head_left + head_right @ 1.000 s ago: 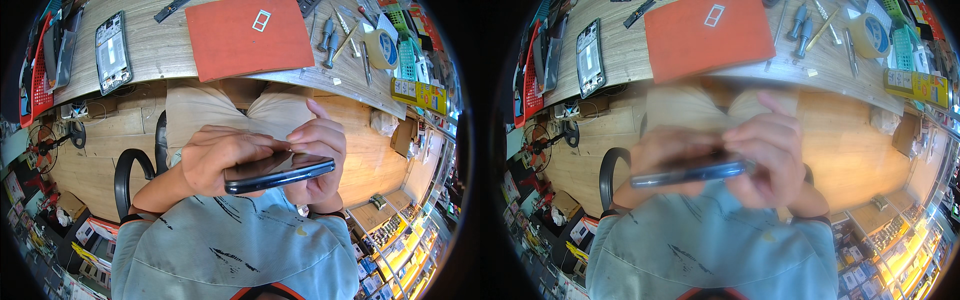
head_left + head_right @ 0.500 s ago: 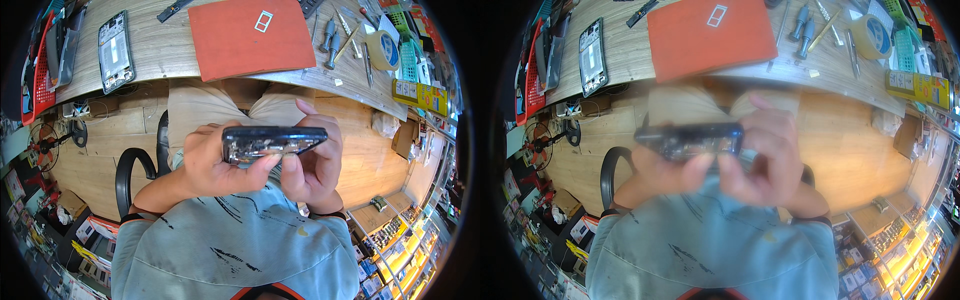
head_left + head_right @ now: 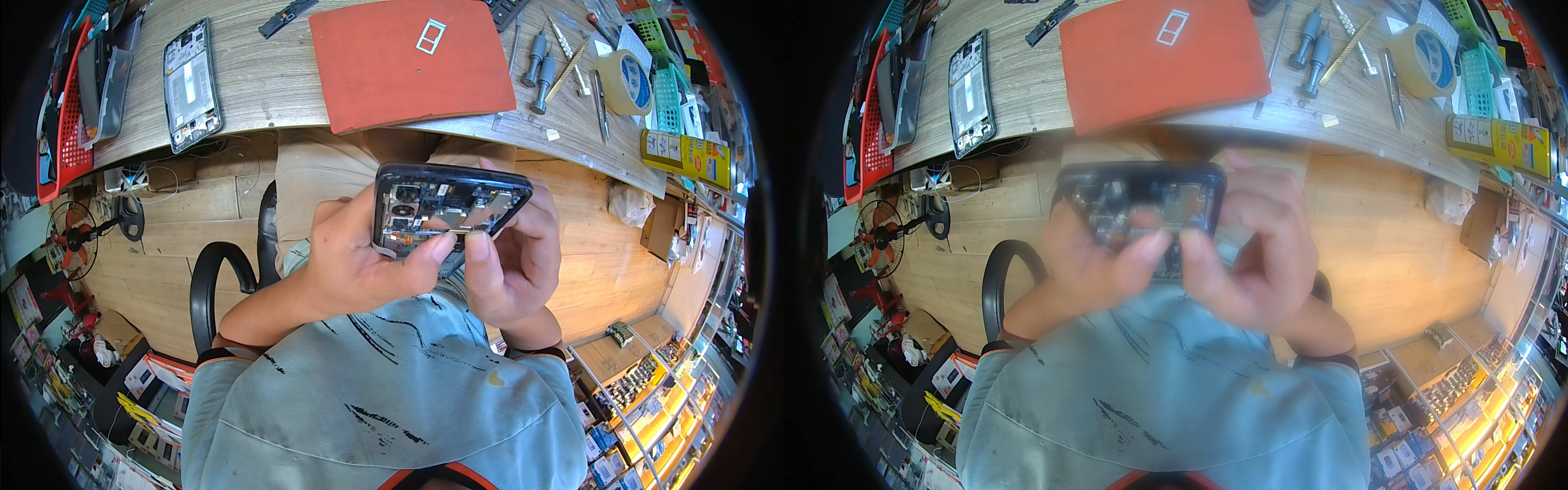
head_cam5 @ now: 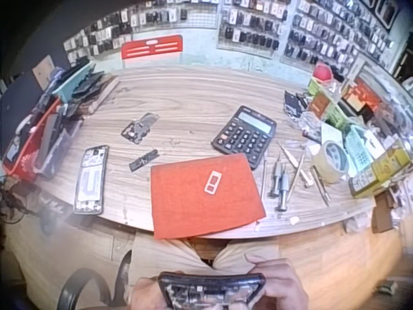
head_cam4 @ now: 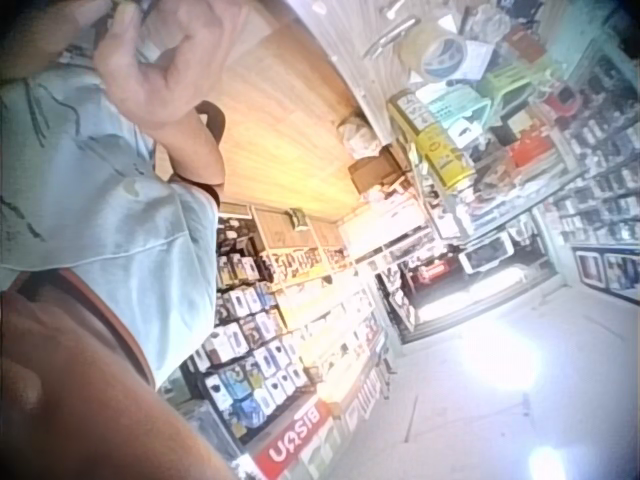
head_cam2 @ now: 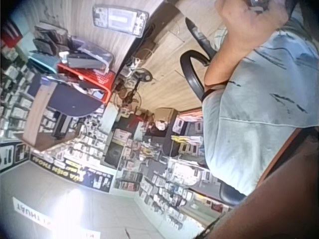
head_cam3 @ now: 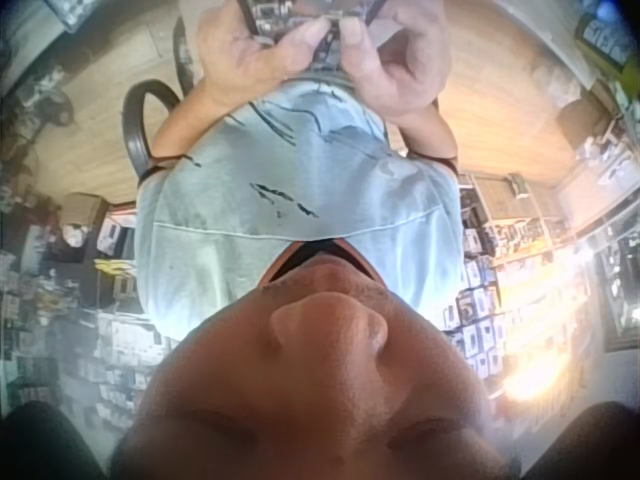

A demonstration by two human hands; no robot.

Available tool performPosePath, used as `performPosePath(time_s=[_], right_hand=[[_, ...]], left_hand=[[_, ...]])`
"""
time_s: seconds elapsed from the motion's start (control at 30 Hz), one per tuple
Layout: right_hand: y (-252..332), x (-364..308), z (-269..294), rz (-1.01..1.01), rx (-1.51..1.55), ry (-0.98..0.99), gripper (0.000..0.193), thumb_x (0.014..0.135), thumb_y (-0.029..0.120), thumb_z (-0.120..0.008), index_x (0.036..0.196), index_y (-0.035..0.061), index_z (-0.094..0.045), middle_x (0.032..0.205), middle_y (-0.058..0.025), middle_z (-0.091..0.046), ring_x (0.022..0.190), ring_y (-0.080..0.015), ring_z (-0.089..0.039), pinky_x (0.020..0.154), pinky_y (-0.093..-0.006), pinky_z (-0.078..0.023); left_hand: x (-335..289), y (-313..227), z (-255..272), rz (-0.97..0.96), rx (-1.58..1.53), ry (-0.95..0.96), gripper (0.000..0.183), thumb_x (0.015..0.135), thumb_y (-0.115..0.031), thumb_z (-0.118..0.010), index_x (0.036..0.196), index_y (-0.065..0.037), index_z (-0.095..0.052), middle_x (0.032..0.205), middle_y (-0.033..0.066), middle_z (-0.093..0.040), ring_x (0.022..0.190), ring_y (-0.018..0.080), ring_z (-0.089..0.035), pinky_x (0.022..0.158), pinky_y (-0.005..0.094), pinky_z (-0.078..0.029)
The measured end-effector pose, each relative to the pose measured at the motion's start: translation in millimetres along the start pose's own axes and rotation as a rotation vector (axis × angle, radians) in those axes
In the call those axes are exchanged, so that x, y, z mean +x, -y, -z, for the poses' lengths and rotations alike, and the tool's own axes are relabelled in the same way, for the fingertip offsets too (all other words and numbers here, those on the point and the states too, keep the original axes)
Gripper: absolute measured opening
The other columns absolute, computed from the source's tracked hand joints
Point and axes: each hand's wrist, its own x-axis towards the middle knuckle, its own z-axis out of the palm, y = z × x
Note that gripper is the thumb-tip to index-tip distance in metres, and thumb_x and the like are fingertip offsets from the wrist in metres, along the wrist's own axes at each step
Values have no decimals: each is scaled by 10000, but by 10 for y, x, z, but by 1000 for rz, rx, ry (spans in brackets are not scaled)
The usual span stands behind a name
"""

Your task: The person uses a metal spudger to pry and adjust internal components of a disassembled smartphone. They manipulate the camera module area and ribbon cables, then reposition the battery and press down on internal parts to seat them. The device remains open throughout the clip.

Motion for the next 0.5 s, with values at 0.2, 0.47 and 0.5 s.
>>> performPosePath(time_s=[0.2, 0.47, 0.5], right_hand=[[-45, 47, 7, 10, -1, 9, 347, 836, 49, -844, 1101, -32, -636, 1060, -176, -702, 958, -312, -664, 1008, -533, -544], [0, 96, 102, -51, -26, 79, 314, 835, 19, -854, 1076, -38, -660, 1069, -178, -728, 935, -301, -668, 908, -419, -545], [-15, 97, 104, -38, -25, 78, 312, 837, 15, -852, 1076, -38, -657, 1068, -180, -729, 933, -297, -668, 880, -400, -541]], left_hand=[[22, -20, 64, -26, 170, 77, 354, 890, -140, -834, 1181, 18, -709, 925, 60, -797, 778, 92, -741, 701, 256, -585], [12, 16, 128, 87, 29, 224, 482, 940, -176, -780, 1350, 34, -636, 983, 72, -770, 792, 116, -712, 729, 281, -570], [0, 53, 138, 90, -34, 236, 489, 956, -175, -758, 1373, 39, -617, 985, 78, -767, 794, 122, -713, 736, 283, -569]])
